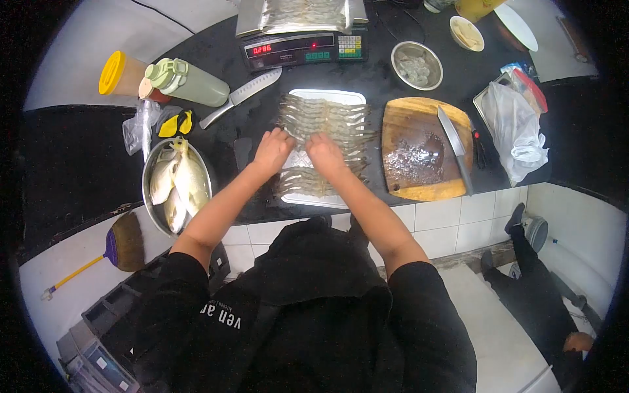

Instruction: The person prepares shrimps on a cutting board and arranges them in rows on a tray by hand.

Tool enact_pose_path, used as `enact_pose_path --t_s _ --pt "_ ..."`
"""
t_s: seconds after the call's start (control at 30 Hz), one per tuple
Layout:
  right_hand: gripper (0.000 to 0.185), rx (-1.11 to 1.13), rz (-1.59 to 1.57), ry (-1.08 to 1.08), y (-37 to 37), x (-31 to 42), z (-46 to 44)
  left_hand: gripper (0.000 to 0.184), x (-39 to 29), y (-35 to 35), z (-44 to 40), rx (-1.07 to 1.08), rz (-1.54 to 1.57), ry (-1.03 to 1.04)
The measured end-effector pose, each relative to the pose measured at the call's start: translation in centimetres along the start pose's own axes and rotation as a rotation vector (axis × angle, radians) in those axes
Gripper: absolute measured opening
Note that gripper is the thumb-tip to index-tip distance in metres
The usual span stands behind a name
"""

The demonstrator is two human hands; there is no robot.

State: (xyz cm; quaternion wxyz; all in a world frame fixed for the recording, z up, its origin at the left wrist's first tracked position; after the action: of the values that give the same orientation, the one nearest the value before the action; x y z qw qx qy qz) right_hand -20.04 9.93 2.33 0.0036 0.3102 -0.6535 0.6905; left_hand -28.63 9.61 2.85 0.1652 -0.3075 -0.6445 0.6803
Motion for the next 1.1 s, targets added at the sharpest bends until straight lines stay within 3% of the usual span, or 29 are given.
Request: enact_pose_path --t_s 0.27,0.33,0.63,0.87,0.97,1.03,1.1 --pt "0.011 -0.061 -0.014 0.022 0.1 -0.5 0.2 0.016 -0.4 -0.6 -0.1 -0.039 0.028 0.026" --pt "0.013 0.028 -0.01 0.088 0.3 -0.8 0.1 0.016 -0.3 -1.0 -0.1 -0.096 -0.001 0.001" --pt "0.015 0.061 0.068 0.054 -0.5 -1.5 0.3 0.014 0.7 -0.4 -0.7 -0.147 0.031 0.122" --pt "0.013 0.027 0.05 0.058 -0.6 -1.8 0.2 0.014 0.9 -0.5 -0.3 -0.192 0.03 0.085" --pt "0.015 0.019 -0.014 0.055 -1.9 -1.4 0.4 0.014 0.4 -2.0 -0.1 -0.23 0.051 0.09" --pt "0.019 -0.062 -0.079 0.033 -4.2 -0.8 1.4 0.015 -0.6 -4.8 0.8 -0.401 -0.042 0.088" --pt "0.019 0.024 -0.058 0.024 -3.7 -0.8 3.0 0.015 -1.1 -4.6 1.8 -0.368 -0.013 0.09"
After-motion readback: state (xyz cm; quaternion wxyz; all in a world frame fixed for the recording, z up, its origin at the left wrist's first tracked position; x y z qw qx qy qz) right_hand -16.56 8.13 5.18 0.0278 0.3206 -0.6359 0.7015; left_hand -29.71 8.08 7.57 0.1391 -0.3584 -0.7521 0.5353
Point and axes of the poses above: each hand's wrist, its own z-axis away from the middle knuckle, its own y-axis out of the palm, x = y × z, the point moved 10 cm from there along -z, towards the middle knuckle, and after that the axes turned 14 degrees about y, right-handed, at the moved point
